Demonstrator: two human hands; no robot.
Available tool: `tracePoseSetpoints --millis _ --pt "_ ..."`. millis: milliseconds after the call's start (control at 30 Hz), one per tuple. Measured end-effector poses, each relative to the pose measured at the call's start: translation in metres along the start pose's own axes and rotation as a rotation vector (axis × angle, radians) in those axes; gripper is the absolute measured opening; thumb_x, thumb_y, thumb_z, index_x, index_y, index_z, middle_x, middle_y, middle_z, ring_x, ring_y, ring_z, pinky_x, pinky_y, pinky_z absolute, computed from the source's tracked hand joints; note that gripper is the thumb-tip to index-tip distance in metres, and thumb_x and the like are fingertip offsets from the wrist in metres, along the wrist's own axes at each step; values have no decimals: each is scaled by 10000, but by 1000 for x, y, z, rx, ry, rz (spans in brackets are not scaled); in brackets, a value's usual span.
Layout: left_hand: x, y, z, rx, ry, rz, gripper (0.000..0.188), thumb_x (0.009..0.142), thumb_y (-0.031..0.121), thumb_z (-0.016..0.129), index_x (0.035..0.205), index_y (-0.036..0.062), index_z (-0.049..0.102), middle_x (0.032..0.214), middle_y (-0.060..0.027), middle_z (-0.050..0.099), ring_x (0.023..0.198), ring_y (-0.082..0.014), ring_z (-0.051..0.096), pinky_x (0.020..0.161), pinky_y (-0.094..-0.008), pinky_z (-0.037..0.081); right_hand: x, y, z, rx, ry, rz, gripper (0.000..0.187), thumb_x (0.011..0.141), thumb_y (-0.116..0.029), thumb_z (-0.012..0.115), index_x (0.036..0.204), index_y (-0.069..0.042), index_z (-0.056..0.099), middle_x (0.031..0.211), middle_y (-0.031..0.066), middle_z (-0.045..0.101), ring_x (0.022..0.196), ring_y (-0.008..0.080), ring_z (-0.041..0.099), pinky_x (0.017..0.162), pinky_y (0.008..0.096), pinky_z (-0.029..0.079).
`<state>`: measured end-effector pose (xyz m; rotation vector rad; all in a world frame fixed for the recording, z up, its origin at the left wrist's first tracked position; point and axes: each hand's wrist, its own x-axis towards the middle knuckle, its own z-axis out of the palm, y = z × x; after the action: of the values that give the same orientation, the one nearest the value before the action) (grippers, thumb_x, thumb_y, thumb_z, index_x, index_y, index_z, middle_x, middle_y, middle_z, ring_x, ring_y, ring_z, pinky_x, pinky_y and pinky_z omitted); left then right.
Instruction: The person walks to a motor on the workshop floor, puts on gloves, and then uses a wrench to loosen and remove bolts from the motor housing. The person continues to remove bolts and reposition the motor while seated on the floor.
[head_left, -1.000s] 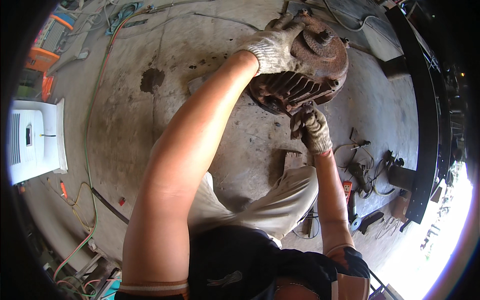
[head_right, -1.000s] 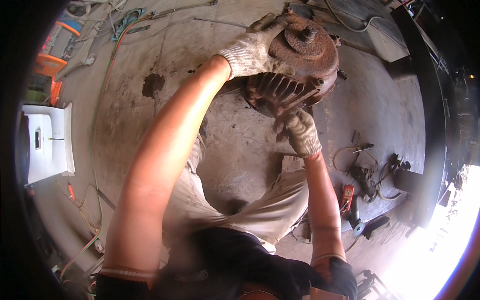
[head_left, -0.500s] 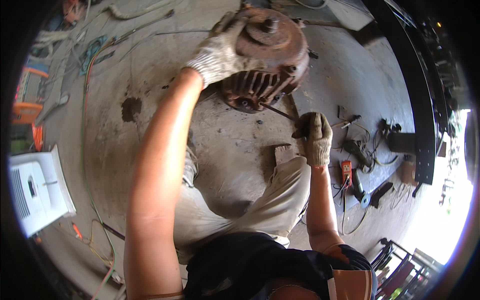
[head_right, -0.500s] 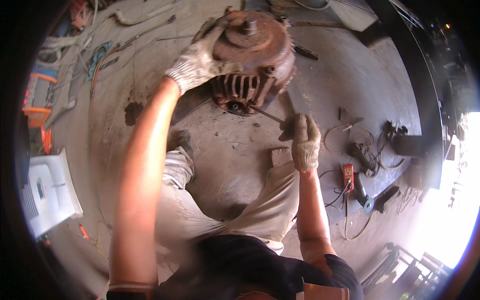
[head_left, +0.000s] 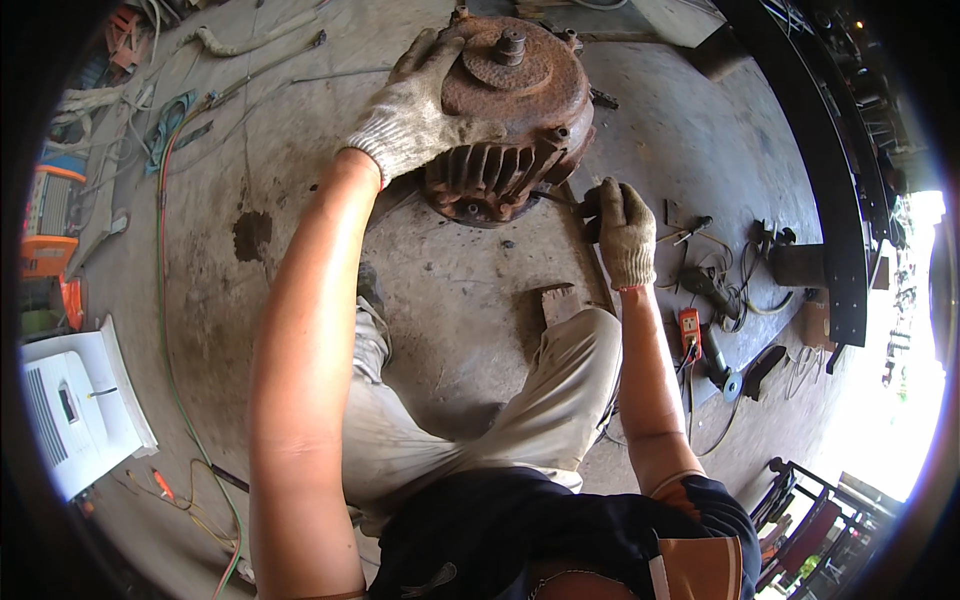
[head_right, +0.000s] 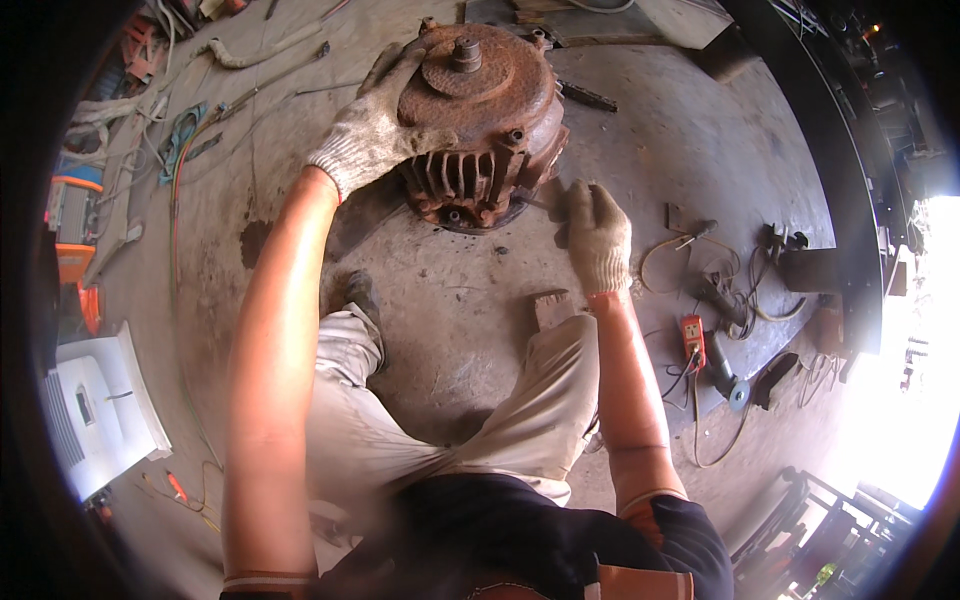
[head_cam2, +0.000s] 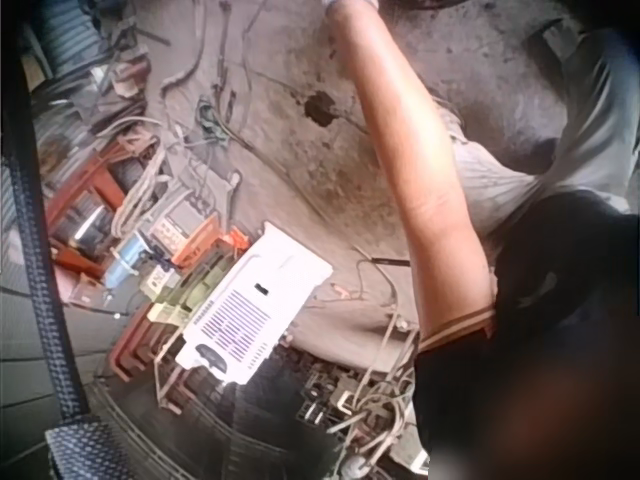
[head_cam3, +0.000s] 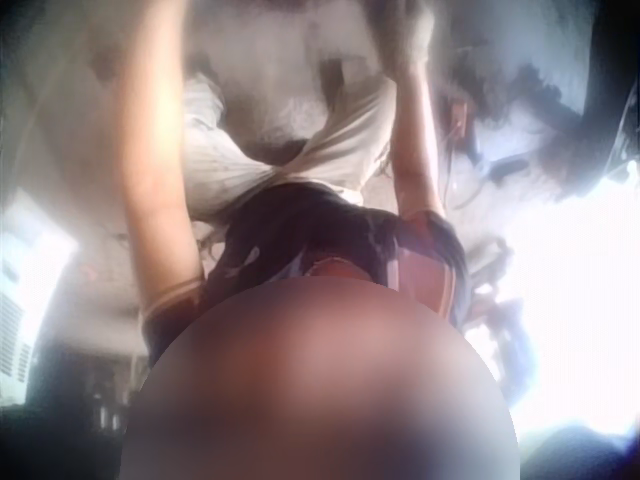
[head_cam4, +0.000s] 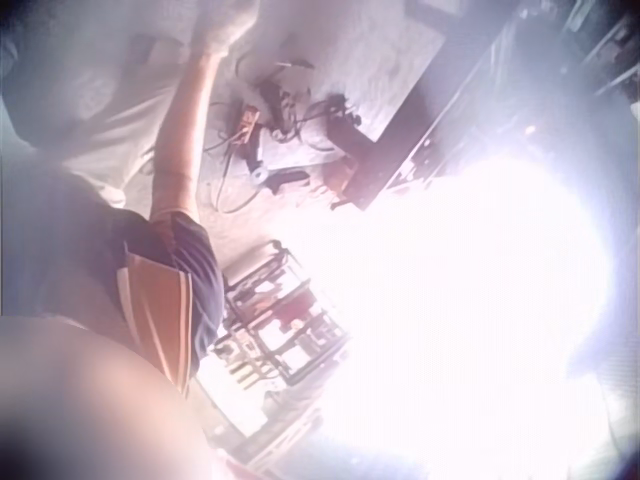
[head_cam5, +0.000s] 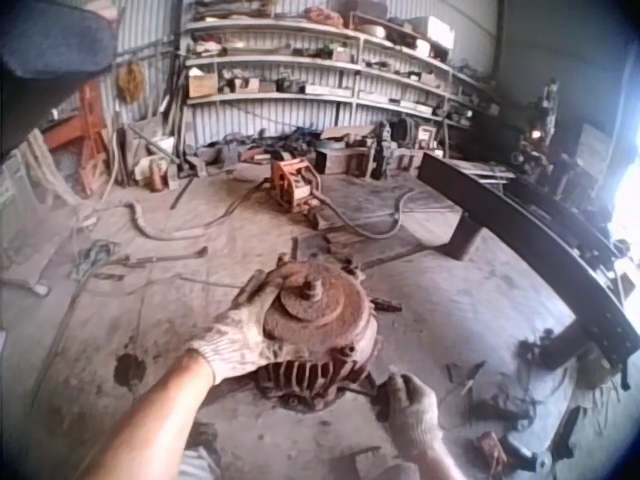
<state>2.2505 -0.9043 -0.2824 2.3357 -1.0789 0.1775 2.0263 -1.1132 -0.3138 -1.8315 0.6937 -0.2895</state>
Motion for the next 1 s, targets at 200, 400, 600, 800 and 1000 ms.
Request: tracePoseSetpoints --millis 200,400,600,800,1000 --pt "3 -2 2 -74 21 39 1123 726 594 845 1602 161 292 1604 -223 343 1514 -386 295 1235 -453 339 22 -25 -12 -657 -384 -623 218 970 -94 601 1161 -99 706 1006 165 709 946 397 684 842 446 555" --pt "6 -3 5 -30 19 32 1101 734 586 843 1597 168 302 1601 -210 348 1505 -388 314 1231 -450 349 27 -47 -16 -1234 -350 -791 271 1008 -276 583 1221 -116 629 1022 204 675 818 391 698 707 480 575" --pt "3 3 -3 30 -47 -67 1155 713 626 844 1604 136 296 1638 -210 290 1507 -394 312 1227 -443 351 18 -41 -3 -1011 -233 -639 273 979 -246 625 1195 -78 630 979 181 677 846 380 698 716 476 576" --pt "0 4 -3 22 -28 -59 1165 713 633 843 1603 119 293 1640 -231 273 1507 -395 314 1224 -435 354 23 -27 -15 -670 -177 -829 260 950 -144 662 1189 -59 604 1014 186 704 871 386 711 732 460 581" --pt "6 -2 -2 13 -59 -16 1194 704 720 798 1598 105 300 1647 -226 264 1535 -393 252 1238 -468 331 13 -22 -6 -589 -130 -575 340 955 -226 696 1223 -47 588 955 168 736 867 335 742 736 409 583"
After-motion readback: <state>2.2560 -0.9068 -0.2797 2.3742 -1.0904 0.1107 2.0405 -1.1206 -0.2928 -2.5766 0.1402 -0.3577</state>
